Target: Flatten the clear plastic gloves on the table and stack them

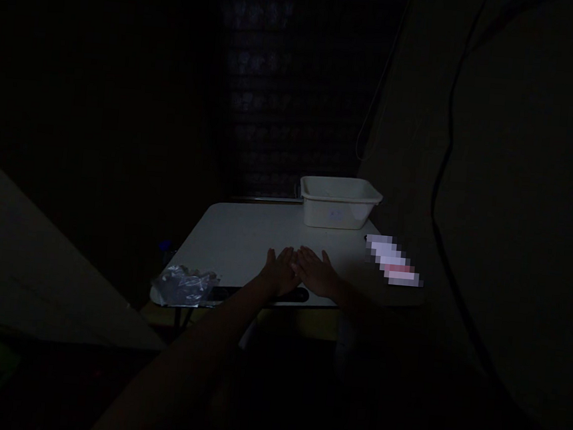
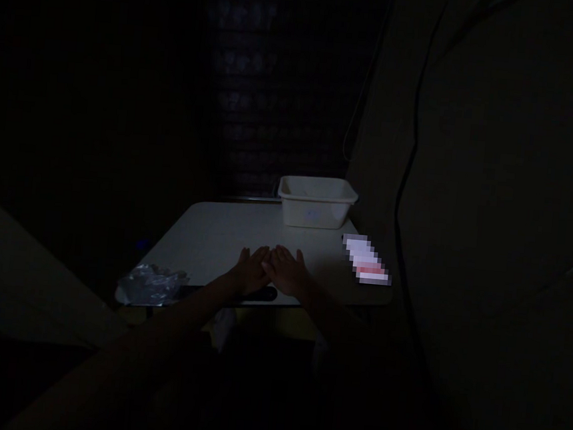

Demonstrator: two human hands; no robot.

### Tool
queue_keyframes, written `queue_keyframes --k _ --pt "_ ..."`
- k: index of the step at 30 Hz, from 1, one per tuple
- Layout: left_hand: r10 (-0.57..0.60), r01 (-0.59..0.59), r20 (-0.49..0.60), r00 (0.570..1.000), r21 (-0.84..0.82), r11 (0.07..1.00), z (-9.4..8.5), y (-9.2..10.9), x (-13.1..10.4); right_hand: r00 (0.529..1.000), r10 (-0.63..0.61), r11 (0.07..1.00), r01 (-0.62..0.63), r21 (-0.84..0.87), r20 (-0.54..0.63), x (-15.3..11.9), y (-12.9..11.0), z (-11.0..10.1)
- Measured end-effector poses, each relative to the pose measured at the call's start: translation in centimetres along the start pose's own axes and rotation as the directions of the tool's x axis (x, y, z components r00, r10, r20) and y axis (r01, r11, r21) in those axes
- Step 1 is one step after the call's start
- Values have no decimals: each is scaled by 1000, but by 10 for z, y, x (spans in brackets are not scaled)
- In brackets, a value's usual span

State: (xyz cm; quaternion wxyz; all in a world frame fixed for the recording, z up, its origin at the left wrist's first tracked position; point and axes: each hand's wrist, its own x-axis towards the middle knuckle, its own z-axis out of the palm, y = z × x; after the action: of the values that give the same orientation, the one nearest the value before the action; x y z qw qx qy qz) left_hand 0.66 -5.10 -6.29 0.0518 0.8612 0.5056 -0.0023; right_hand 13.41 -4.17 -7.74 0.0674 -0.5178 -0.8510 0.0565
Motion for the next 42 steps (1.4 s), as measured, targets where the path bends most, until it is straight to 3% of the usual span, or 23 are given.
queue_keyframes --k 28,42 --pt "-3 3 -8 1000 -8 1000 0 1 1 999 24 1000 -24 11 41 1 -1 -2" --pt "4 -4 -22 1000 -15 1000 0 0 -1 1000 12 998 -11 66 -2 1 -1 -2"
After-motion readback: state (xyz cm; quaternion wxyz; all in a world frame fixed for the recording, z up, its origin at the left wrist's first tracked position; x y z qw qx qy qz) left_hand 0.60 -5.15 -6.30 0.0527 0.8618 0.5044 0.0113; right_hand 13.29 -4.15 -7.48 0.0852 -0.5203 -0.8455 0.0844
